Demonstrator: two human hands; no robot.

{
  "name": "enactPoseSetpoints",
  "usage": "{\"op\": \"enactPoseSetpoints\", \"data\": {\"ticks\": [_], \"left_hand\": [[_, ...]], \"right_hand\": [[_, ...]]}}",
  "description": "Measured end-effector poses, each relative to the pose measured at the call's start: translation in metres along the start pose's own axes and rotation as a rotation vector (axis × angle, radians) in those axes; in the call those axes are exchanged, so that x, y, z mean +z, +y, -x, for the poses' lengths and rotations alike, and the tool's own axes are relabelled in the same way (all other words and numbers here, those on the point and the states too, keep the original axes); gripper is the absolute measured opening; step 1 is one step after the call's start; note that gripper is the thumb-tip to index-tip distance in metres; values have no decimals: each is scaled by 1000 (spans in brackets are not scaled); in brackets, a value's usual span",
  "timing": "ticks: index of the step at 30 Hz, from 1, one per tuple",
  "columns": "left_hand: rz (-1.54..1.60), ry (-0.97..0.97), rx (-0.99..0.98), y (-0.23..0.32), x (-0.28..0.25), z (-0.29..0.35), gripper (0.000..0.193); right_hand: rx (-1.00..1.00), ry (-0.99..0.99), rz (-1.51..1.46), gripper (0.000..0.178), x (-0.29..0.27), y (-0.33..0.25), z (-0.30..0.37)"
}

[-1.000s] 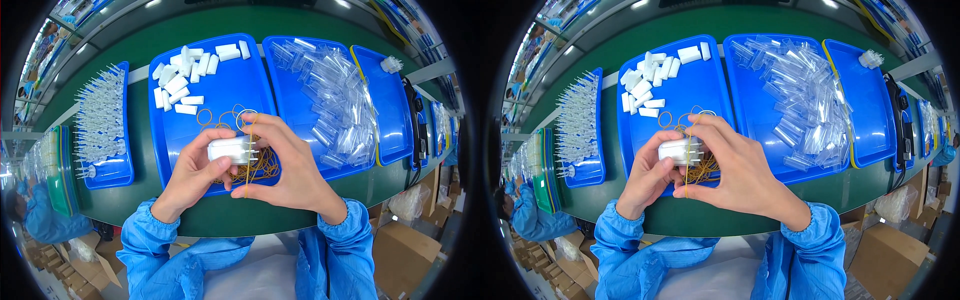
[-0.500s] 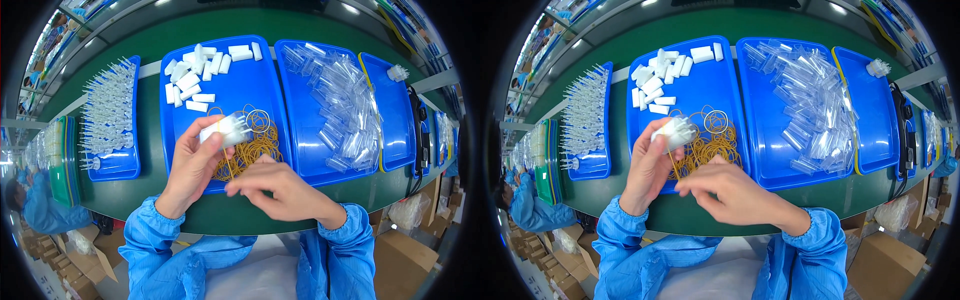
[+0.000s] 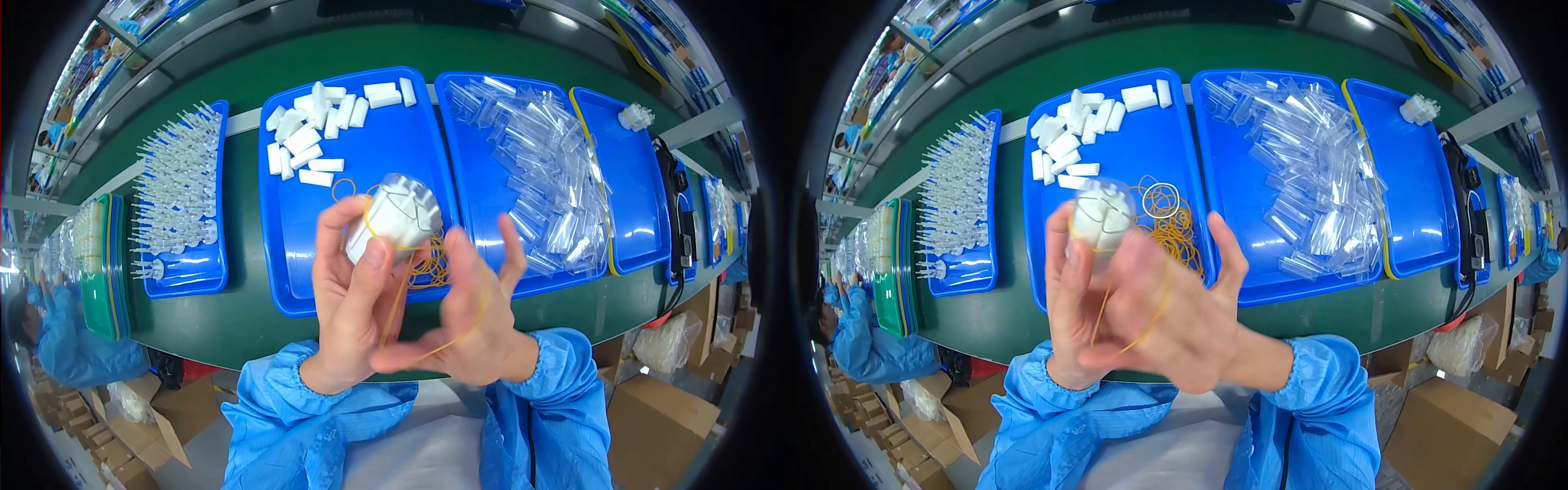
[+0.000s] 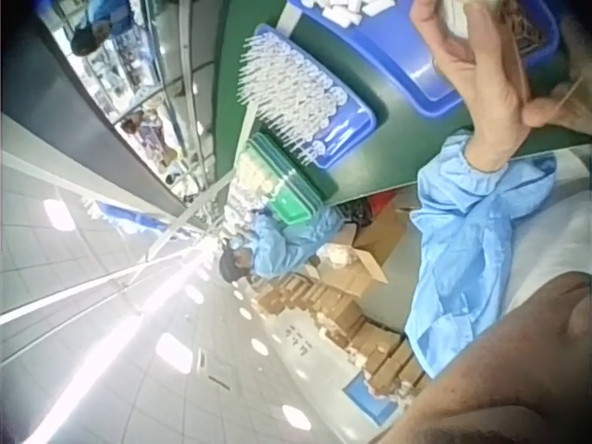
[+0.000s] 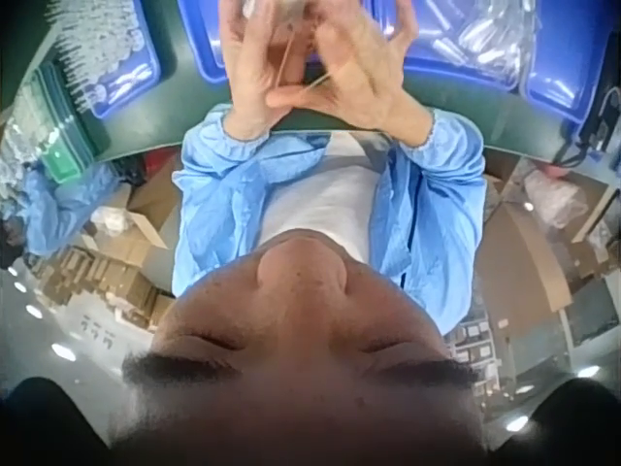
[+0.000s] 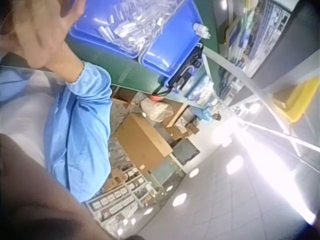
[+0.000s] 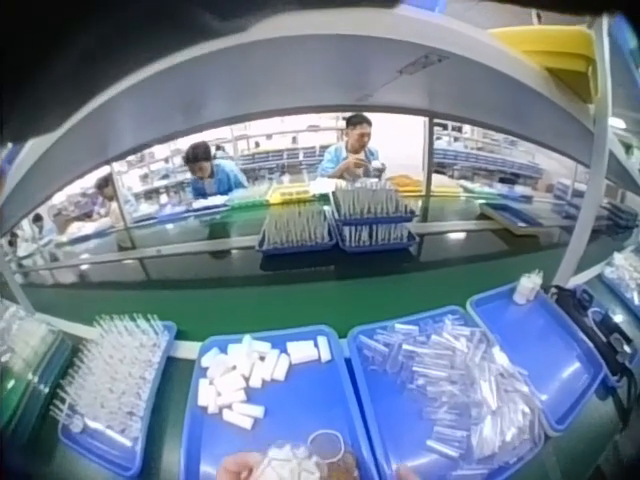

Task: The person assembles parts by attaching white pieces and clear plastic sleeves onto a base by hand, secures the bundle with a rubber band, and places the assembly on a tray.

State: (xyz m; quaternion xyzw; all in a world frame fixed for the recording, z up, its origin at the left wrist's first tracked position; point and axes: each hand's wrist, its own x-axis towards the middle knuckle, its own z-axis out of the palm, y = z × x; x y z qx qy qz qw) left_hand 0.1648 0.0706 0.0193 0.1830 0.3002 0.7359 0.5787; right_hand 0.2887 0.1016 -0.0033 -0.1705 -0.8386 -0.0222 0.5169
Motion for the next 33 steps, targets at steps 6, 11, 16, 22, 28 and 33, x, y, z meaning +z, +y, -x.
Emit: {"op": "enactPoseSetpoints", "data": {"ticks": [6, 11, 16, 22, 28, 33], "left_hand": [[-414, -195, 671, -11, -28, -21, 47], [-916, -604, 528, 9, -49, -24, 44], [-703, -595, 193, 8, -53, -19, 43], [-434, -467, -77, 5, -59, -20, 52], [-494, -463, -335, 13, -53, -22, 74], [-982, -722, -29, 13, -45, -28, 79]], "right_hand": [[825, 48, -1013, 100, -13, -2, -13], [880, -137, -829, 88, -18, 16, -8], [1184, -204, -978, 24, -32, 35, -21], [838, -388, -919, 46, -48, 44, -27], [585, -520, -629, 52, -41, 41, -21], [530, -591, -603, 47, -36, 38, -12]]}}
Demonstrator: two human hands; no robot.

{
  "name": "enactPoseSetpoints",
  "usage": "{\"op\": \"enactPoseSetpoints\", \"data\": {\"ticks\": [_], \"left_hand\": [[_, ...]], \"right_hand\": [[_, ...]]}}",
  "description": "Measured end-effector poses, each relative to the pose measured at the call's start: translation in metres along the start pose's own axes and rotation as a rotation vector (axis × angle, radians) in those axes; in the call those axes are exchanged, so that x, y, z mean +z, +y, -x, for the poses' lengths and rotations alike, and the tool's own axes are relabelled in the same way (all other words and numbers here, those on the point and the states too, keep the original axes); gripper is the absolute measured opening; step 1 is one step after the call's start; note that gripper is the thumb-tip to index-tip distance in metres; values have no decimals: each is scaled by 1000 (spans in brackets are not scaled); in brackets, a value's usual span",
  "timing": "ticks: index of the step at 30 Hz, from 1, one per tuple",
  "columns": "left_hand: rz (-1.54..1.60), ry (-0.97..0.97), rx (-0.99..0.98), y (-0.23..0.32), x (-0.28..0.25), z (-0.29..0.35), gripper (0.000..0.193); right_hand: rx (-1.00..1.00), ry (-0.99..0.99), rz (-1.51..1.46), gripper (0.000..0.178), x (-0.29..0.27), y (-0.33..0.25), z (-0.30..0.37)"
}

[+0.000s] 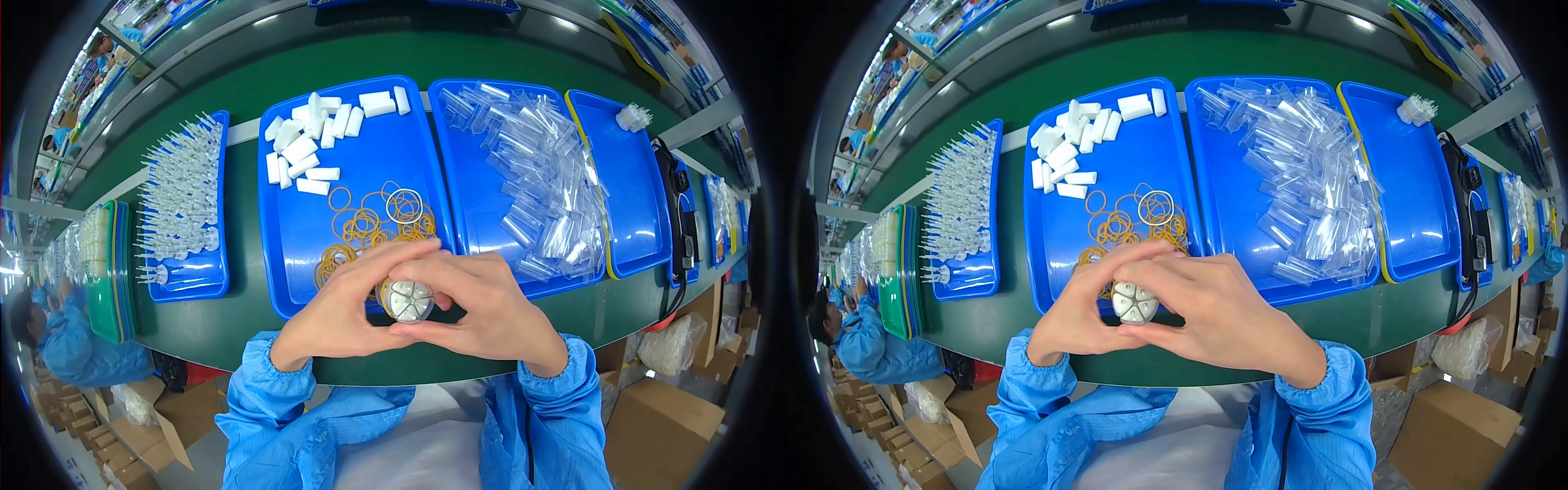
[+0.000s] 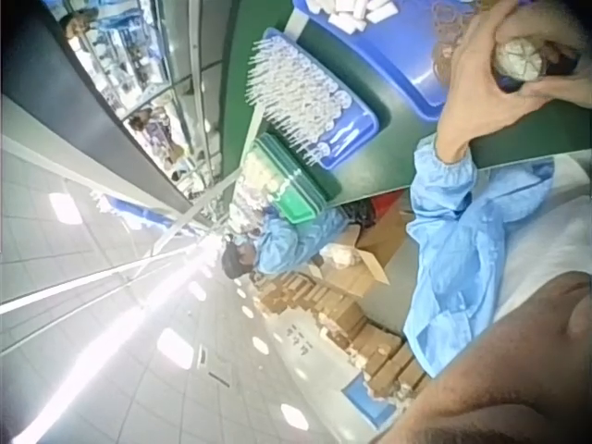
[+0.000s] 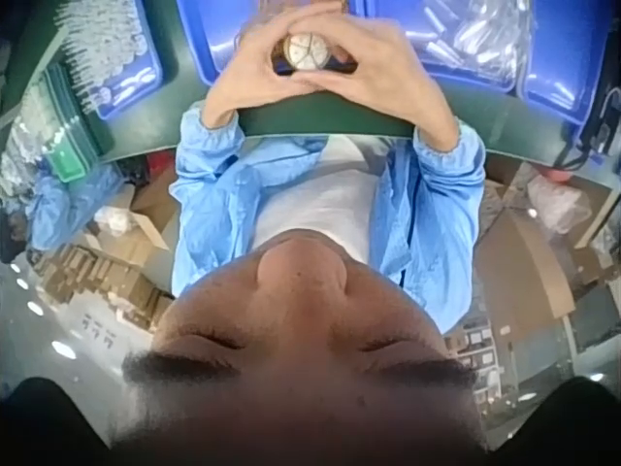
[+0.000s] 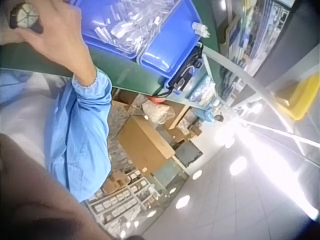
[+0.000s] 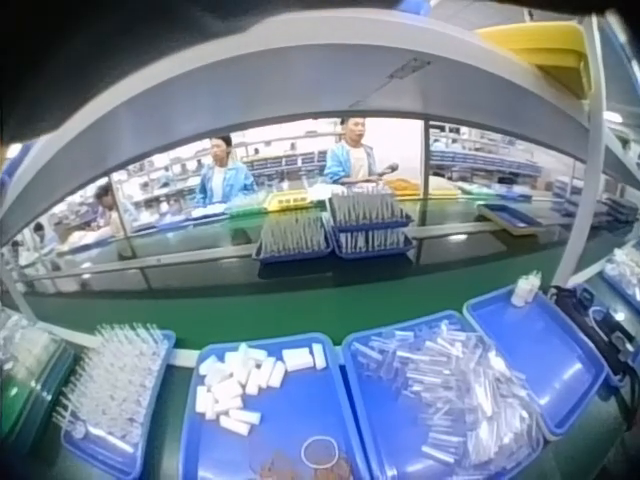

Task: The person assembles parts by attaching white pieces and clear plastic sleeves onto a base by hand, secures the bundle with a rubber band, and places the assembly on a tray.

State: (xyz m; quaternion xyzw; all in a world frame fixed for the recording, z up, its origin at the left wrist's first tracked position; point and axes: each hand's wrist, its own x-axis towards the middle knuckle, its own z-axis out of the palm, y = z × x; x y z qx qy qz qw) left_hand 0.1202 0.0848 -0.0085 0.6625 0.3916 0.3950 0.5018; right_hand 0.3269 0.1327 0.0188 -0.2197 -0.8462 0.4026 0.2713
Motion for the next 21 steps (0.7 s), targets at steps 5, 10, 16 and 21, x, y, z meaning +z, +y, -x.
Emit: {"op": "enactPoseSetpoints", "data": {"ticks": [5, 10, 16, 21], "left_hand": [[-228, 73, 68, -9, 8, 4, 51], [-157, 133, -66, 0, 10, 3, 34], [-275, 183, 32, -4, 14, 3, 30], [-375, 296, 73, -4, 19, 0, 33]], "right_hand": [[18, -42, -17, 46, 7, -4, -4], [125, -47, -87, 46, 7, -9, -5], [-22, 88, 14, 51, 23, 0, -4], [-18, 159, 66, 47, 29, 0, -6]]}}
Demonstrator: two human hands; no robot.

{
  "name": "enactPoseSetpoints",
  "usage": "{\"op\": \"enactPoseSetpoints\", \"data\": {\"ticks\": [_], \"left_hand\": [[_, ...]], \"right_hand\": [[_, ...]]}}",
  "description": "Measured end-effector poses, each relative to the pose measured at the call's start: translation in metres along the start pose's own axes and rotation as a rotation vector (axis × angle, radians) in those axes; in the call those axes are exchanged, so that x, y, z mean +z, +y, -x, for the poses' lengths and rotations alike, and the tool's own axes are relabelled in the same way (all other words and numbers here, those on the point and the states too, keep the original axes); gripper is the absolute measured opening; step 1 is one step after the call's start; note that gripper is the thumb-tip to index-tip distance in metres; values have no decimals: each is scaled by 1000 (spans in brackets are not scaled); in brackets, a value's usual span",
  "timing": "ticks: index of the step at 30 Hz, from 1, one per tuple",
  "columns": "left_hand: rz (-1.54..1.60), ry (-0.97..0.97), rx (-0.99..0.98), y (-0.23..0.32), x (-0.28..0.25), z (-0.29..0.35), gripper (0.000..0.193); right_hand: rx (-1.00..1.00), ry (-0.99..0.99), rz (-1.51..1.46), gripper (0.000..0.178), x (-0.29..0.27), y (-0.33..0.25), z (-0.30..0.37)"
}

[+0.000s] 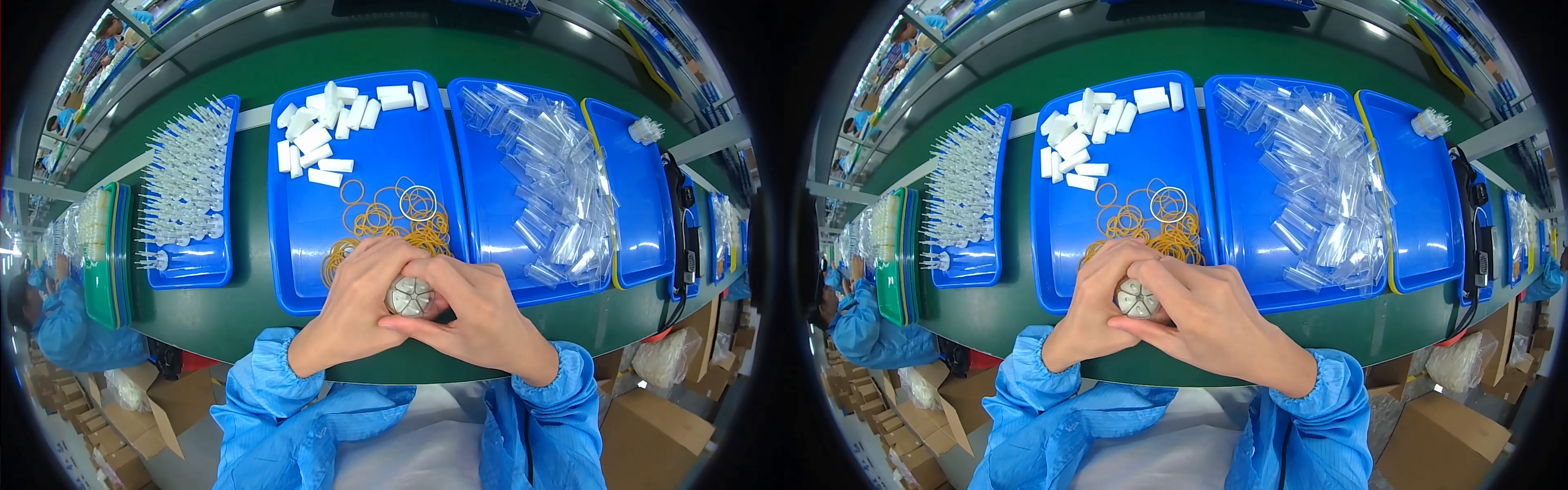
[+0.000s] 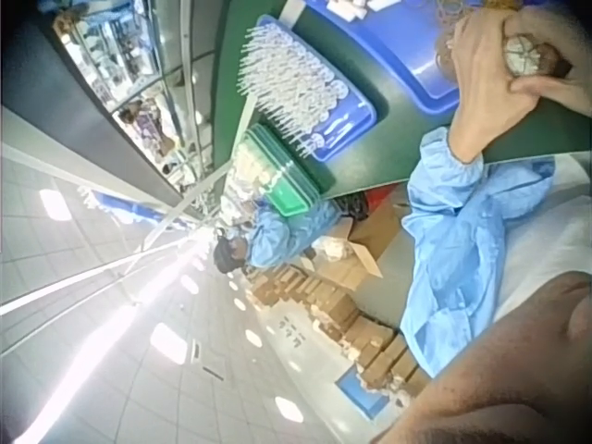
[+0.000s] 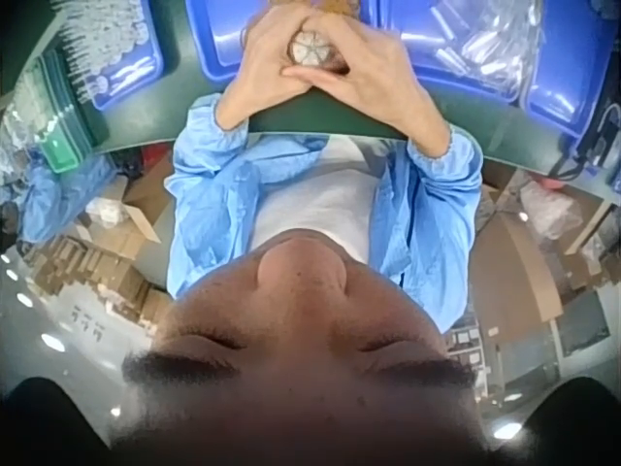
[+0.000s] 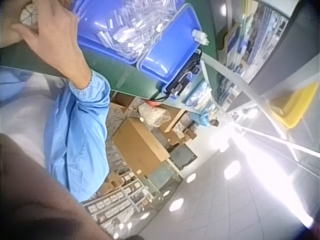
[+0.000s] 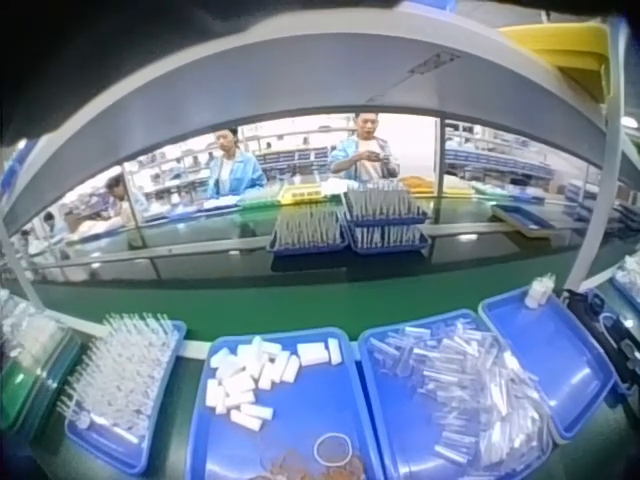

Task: The person assembles parts by attaching white pieces and clear plastic sleeves onto a base by hand, secures the bundle with a rubber band, and places the assembly on a tray.

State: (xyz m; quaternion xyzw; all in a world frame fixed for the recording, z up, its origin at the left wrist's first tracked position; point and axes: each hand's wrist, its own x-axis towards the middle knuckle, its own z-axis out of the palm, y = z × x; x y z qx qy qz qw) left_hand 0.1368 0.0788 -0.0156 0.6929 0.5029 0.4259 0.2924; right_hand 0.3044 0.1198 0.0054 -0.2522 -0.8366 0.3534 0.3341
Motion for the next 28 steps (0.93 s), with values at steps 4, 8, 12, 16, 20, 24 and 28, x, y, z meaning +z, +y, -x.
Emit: {"op": "enactPoseSetpoints", "data": {"ticks": [4, 8, 12, 16, 20, 24, 28], "left_hand": [[27, 28, 101, -4, 2, 2, 36], [-53, -40, 89, -4, -7, -1, 37], [-110, -130, 50, -1, -12, -3, 41], [7, -57, 35, 8, -6, -5, 55], [81, 45, 15, 4, -8, -1, 64], [-20, 77, -68, 1, -9, 0, 45], [-51, -3, -52, 3, -2, -2, 42]], "right_hand": [[-20, 37, 5, 40, -7, -2, -2], [149, 83, -37, 39, -14, -2, 0], [304, 82, -105, 39, -20, 1, -3], [357, 112, -124, 39, -27, -2, 0], [305, 167, -57, 38, -46, -8, -5], [261, 358, 458, 32, -107, 14, -9], [422, 471, 789, 25, -213, 91, -8]]}}
